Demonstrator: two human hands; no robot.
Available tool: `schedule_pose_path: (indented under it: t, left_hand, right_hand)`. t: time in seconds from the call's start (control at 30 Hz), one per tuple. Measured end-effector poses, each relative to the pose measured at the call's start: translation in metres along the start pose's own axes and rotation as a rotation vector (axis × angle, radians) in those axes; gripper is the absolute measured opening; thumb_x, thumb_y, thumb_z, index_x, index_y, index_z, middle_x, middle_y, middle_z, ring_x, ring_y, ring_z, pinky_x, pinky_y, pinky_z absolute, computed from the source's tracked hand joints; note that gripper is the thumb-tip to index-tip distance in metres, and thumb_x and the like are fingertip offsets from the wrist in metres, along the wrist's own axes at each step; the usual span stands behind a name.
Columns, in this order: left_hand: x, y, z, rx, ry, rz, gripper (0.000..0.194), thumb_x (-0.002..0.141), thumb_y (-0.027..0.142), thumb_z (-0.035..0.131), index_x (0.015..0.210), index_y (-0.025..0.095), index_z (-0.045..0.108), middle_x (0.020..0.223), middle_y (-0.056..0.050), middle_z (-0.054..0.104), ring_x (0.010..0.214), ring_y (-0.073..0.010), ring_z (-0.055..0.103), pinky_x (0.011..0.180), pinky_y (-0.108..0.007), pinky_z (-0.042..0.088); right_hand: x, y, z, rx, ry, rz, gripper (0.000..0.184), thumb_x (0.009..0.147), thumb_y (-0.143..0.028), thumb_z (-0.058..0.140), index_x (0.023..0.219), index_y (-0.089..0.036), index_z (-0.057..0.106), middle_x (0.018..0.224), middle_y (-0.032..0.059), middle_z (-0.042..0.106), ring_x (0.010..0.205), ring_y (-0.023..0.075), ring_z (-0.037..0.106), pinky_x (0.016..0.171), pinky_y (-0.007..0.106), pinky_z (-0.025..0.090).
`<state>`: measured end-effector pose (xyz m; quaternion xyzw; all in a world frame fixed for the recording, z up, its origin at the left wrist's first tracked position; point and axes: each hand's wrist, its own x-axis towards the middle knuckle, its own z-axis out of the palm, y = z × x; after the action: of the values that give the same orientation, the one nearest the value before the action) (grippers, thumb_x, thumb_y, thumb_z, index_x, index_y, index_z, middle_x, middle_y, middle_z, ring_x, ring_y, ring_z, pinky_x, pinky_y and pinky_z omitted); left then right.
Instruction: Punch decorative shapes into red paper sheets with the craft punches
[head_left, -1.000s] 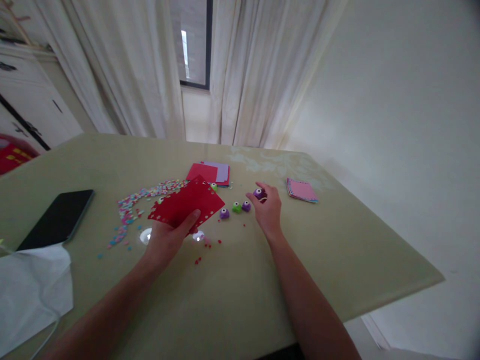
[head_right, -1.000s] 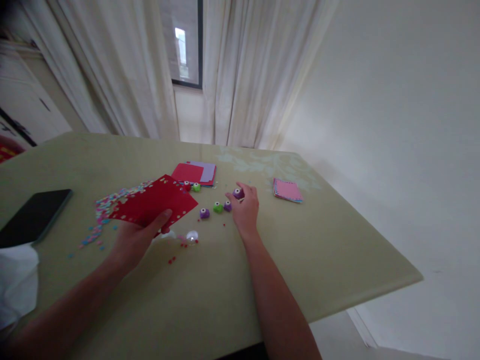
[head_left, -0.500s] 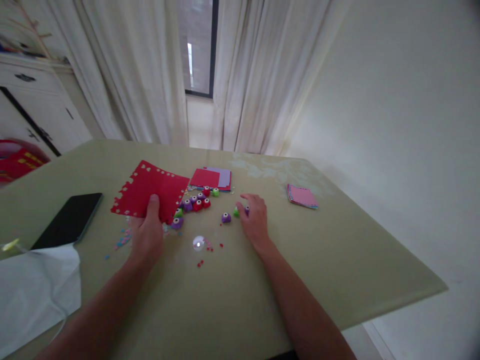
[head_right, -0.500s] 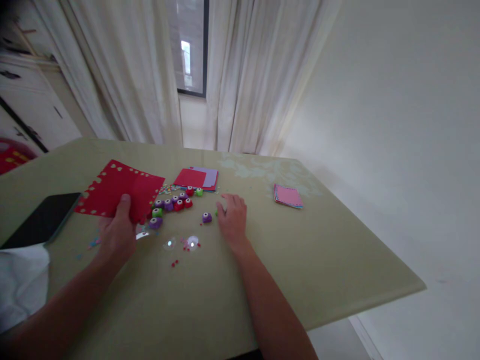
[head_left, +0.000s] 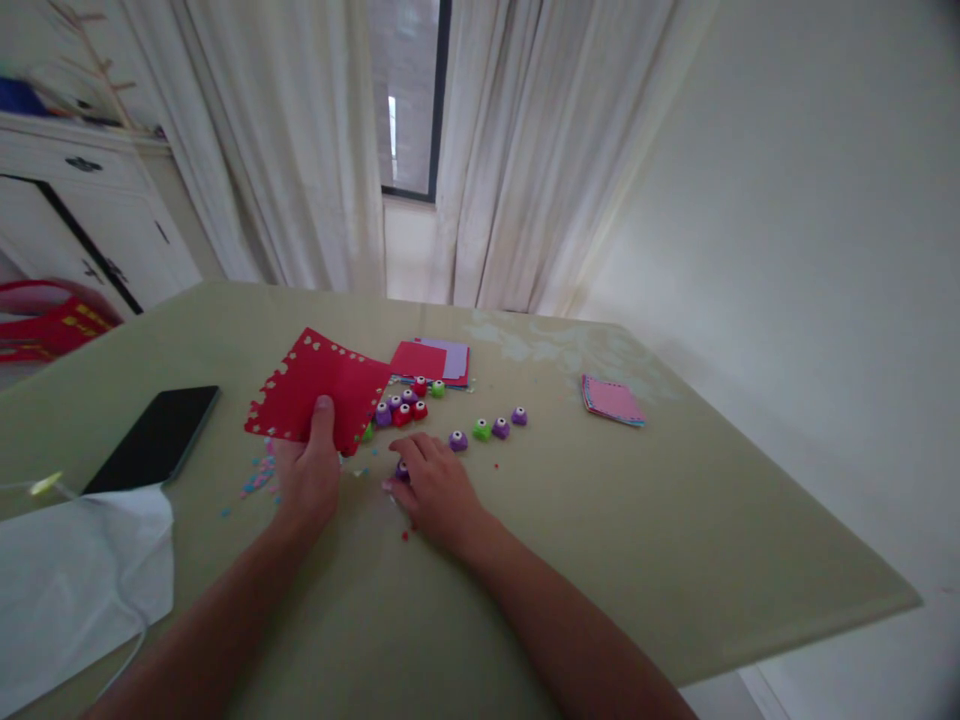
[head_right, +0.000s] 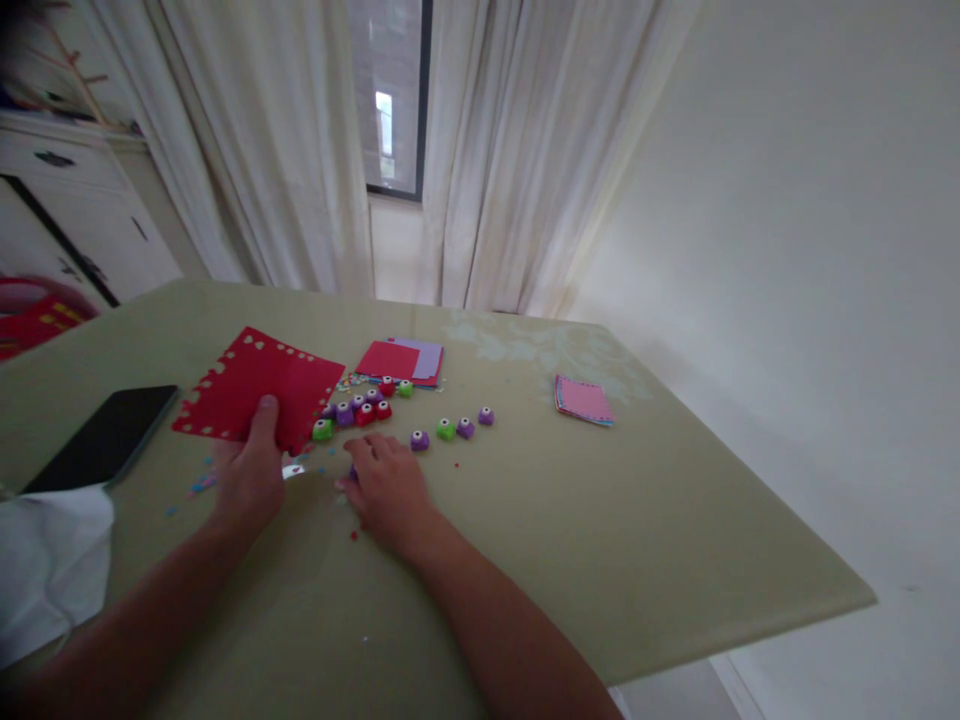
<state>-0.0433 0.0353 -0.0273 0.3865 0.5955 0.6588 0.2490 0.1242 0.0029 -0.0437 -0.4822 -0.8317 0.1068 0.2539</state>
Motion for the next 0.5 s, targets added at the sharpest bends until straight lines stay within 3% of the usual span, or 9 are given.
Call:
schedule_pose_path:
  t: [0.13, 0.3, 0.4, 0.5]
  left_hand:
    - [-0.006, 0.012, 0.001, 0.008, -0.047, -0.021, 0.044, 0.089, 0.058, 0.071, 0.110, 0.020, 0.077, 0.123, -0.011, 0.081, 0.115, -0.0318, 0.075, 0.104, -0.041, 0.060]
    - [-0.007, 0.017, 0.001, 0.066, -0.263, 0.018, 0.036, 0.079, 0.056, 0.077, 0.087, 0.021, 0.079, 0.092, -0.006, 0.085, 0.085, -0.0315, 0.079, 0.079, -0.041, 0.066]
    - [-0.007, 0.017, 0.001, 0.055, -0.242, 0.012, 0.035, 0.080, 0.054, 0.076, 0.091, 0.021, 0.081, 0.095, -0.005, 0.085, 0.088, -0.0315, 0.079, 0.082, -0.041, 0.066]
    - [-0.008, 0.017, 0.002, 0.014, -0.213, 0.013, 0.033, 0.082, 0.052, 0.075, 0.097, 0.023, 0.081, 0.101, -0.004, 0.086, 0.094, -0.0306, 0.079, 0.087, -0.041, 0.065]
  right_hand:
    - [-0.002, 0.010, 0.005, 0.144, 0.012, 0.094, 0.030, 0.094, -0.027, 0.080, 0.122, -0.016, 0.073, 0.123, 0.0135, 0.071, 0.115, 0.0266, 0.068, 0.105, 0.040, 0.054]
    - [-0.001, 0.015, 0.004, 0.415, 0.230, 0.197, 0.029, 0.089, -0.030, 0.084, 0.114, -0.018, 0.078, 0.133, 0.0147, 0.072, 0.121, 0.0284, 0.070, 0.110, 0.045, 0.053]
    - [0.001, 0.014, -0.003, 0.692, 0.343, 0.270, 0.027, 0.093, -0.039, 0.079, 0.112, -0.020, 0.079, 0.123, 0.0113, 0.077, 0.107, 0.0247, 0.075, 0.097, 0.040, 0.059]
    - [0.003, 0.013, -0.008, 0.886, 0.380, 0.371, 0.032, 0.093, -0.048, 0.076, 0.109, -0.021, 0.077, 0.100, 0.0074, 0.080, 0.085, 0.0213, 0.075, 0.076, 0.033, 0.059]
